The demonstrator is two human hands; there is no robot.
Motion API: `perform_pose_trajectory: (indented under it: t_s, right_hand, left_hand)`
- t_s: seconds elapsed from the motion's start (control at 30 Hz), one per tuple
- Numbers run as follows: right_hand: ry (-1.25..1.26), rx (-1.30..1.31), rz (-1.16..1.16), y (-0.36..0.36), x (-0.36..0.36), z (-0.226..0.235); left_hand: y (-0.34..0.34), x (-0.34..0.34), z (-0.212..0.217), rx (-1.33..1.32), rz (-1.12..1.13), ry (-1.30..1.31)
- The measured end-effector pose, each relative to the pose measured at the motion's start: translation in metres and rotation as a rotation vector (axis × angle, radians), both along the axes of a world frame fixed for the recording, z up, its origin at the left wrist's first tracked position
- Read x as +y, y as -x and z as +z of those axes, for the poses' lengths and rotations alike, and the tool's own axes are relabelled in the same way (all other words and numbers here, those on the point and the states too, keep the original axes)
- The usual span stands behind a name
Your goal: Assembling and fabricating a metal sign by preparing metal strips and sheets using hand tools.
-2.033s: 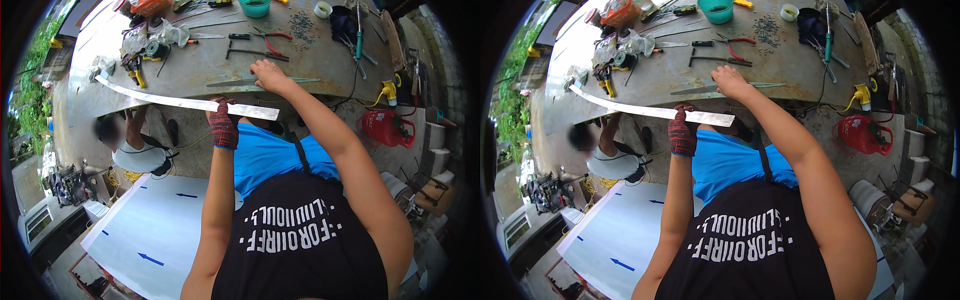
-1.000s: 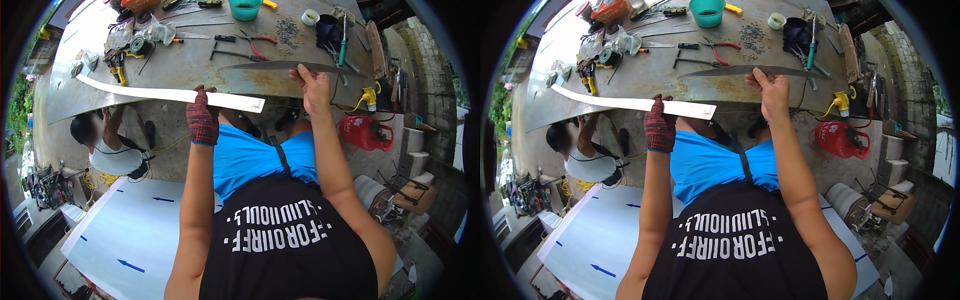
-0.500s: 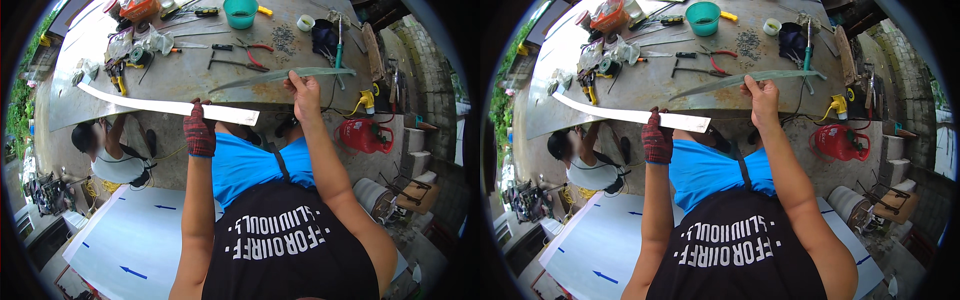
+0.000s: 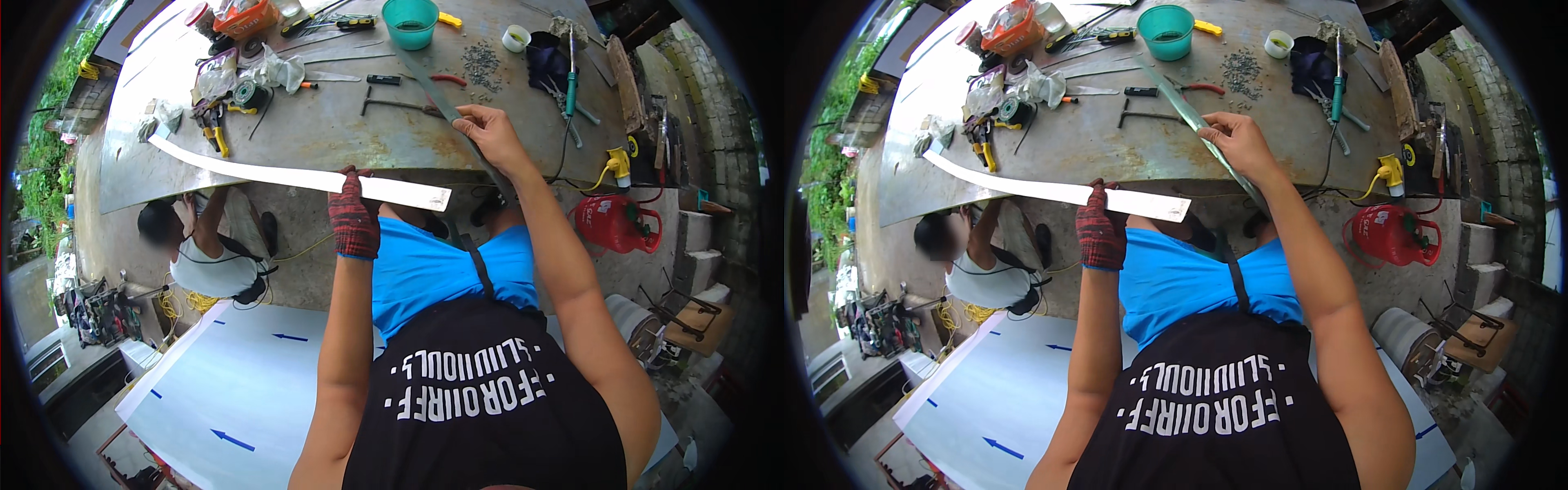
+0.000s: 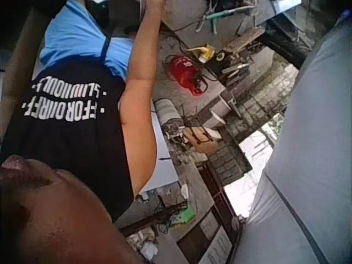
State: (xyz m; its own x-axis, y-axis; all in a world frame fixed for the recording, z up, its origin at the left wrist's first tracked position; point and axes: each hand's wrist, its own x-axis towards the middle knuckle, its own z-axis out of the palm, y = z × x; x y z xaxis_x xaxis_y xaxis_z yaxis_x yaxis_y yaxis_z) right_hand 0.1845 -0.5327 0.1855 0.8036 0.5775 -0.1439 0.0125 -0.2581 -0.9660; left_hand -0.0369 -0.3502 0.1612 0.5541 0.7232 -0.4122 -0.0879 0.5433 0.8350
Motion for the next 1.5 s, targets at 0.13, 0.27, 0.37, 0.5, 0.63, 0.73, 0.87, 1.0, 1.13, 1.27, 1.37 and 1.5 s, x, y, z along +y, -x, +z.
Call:
perform_pose_trajectory:
  t_s: [0.13, 0.27, 0.37, 0.5, 0.63, 0.73, 0.87, 1.0, 1.13, 1.27, 1.37, 1.5]
  right_hand:
    - [0.111, -0.039, 0.152, -0.004, 0.016, -0.009]
    - [0.116, -0.055, 0.191, -0.001, 0.023, -0.014]
    - [0.045, -0.03, 0.196, 0.002, 0.024, -0.015]
    - [0.088, -0.059, 0.233, 0.003, 0.022, -0.016]
    - [0.073, -0.031, 0.227, 0.005, 0.022, -0.024]
    - [0.117, -0.073, 0.267, 0.004, 0.021, -0.033]
    - [0.198, -0.153, 0.287, 0.005, 0.042, -0.056]
    - [0.237, -0.202, 0.303, 0.006, 0.057, -0.081]
    - [0.274, -0.269, 0.318, 0.011, 0.068, -0.097]
    - [0.28, -0.287, 0.349, 0.016, 0.08, -0.098]
    - [0.299, -0.292, 0.329, 0.02, 0.089, -0.096]
    - [0.323, -0.421, 0.341, 0.022, 0.093, -0.1]
  left_hand:
    - [0.001, -0.004, 0.004, 0.035, 0.002, -0.026]
    - [0.005, -0.006, 0.001, 0.046, -0.008, -0.047]
    - [0.008, -0.003, -0.006, 0.044, -0.052, -0.04]
    - [0.008, -0.005, -0.013, 0.026, -0.047, -0.089]
    - [0.007, -0.01, -0.011, 0.036, -0.068, -0.096]
    - [0.004, -0.015, -0.005, -0.009, -0.045, -0.068]
    - [0.004, -0.021, 0.006, 0.007, -0.041, -0.115]
    - [0.006, -0.022, 0.011, 0.008, -0.075, -0.14]
    - [0.012, -0.021, 0.006, -0.02, -0.076, 0.01]
    - [0.015, -0.021, -0.006, -0.01, -0.061, -0.045]
    - [0.019, -0.022, -0.011, -0.002, -0.033, 0.014]
    - [0.023, -0.021, -0.012, 0.056, -0.07, 0.025]
